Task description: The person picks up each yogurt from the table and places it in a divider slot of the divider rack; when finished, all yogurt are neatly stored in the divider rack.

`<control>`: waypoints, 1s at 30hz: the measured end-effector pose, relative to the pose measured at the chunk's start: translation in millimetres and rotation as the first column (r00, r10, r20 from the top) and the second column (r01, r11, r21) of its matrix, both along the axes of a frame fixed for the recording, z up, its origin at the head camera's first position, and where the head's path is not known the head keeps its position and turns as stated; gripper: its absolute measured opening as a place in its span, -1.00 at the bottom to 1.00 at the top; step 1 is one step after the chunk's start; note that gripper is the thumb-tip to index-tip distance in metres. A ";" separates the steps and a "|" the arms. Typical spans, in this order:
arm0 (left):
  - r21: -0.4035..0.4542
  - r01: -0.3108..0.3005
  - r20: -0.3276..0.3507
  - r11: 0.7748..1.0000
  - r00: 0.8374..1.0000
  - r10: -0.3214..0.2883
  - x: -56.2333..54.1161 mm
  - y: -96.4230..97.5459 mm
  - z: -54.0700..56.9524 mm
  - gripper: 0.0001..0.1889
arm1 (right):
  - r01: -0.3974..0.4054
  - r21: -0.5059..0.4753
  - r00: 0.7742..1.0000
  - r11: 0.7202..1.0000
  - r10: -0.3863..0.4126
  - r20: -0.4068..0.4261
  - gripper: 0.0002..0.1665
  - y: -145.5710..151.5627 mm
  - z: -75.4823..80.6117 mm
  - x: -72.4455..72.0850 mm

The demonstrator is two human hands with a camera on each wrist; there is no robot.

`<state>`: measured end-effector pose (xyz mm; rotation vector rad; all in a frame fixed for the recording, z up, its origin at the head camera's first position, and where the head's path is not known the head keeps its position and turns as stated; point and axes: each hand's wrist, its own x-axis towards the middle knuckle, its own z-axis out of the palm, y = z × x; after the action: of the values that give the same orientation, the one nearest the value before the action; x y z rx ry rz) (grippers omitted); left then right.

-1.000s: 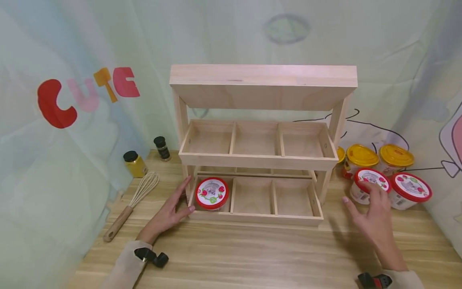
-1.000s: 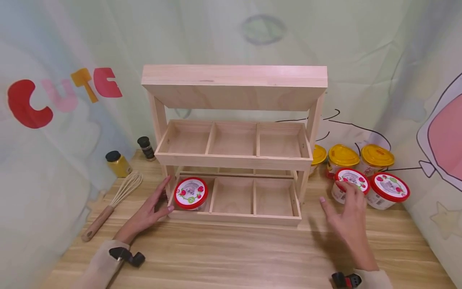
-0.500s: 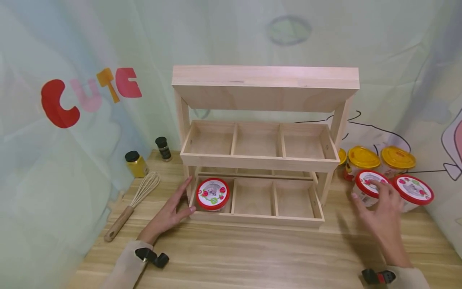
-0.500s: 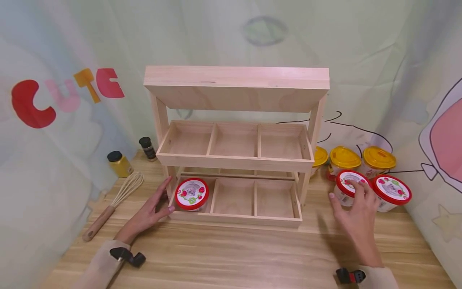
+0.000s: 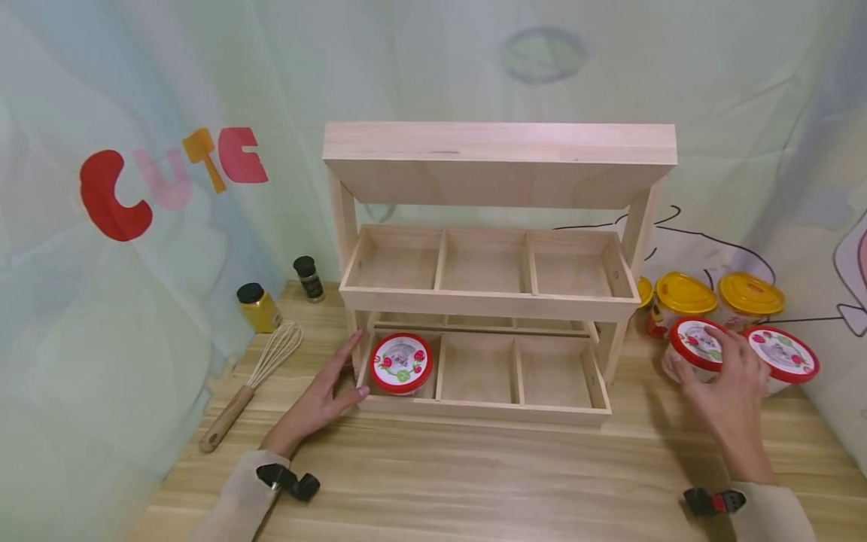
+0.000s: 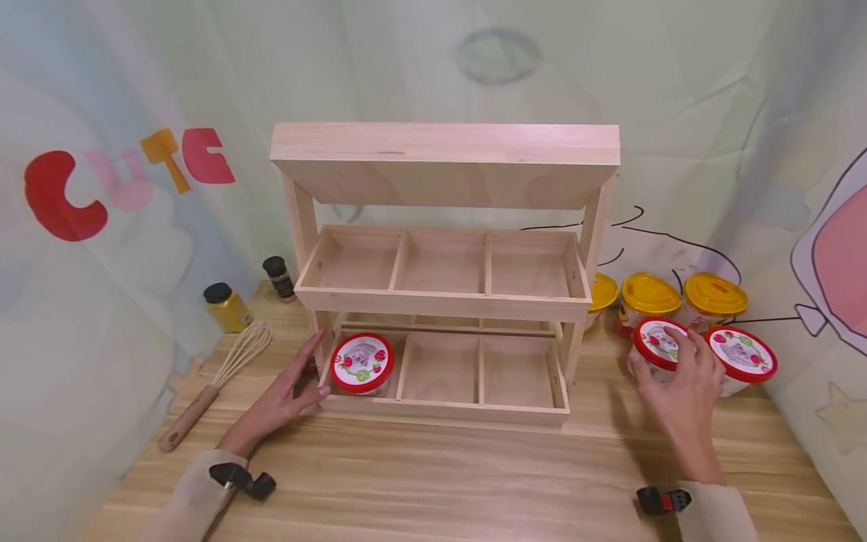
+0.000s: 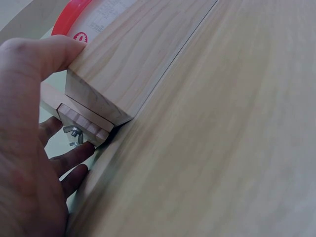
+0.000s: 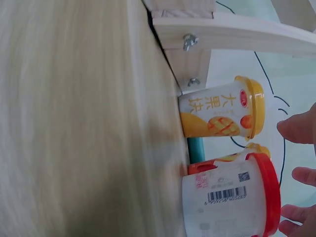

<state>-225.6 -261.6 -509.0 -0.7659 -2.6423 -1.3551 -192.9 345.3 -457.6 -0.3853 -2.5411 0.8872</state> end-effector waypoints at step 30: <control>-0.009 -0.014 0.003 1.000 1.000 0.014 0.0 1.3 0.7 0.04 | -0.101 0.029 0.990 0.994 0.104 -0.096 -0.38 15.5 -18.0 -13.7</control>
<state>-225.6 -260.3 -508.3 -0.7455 -2.6531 -1.3427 -206.6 360.8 -475.5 -0.2006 -2.4979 0.8889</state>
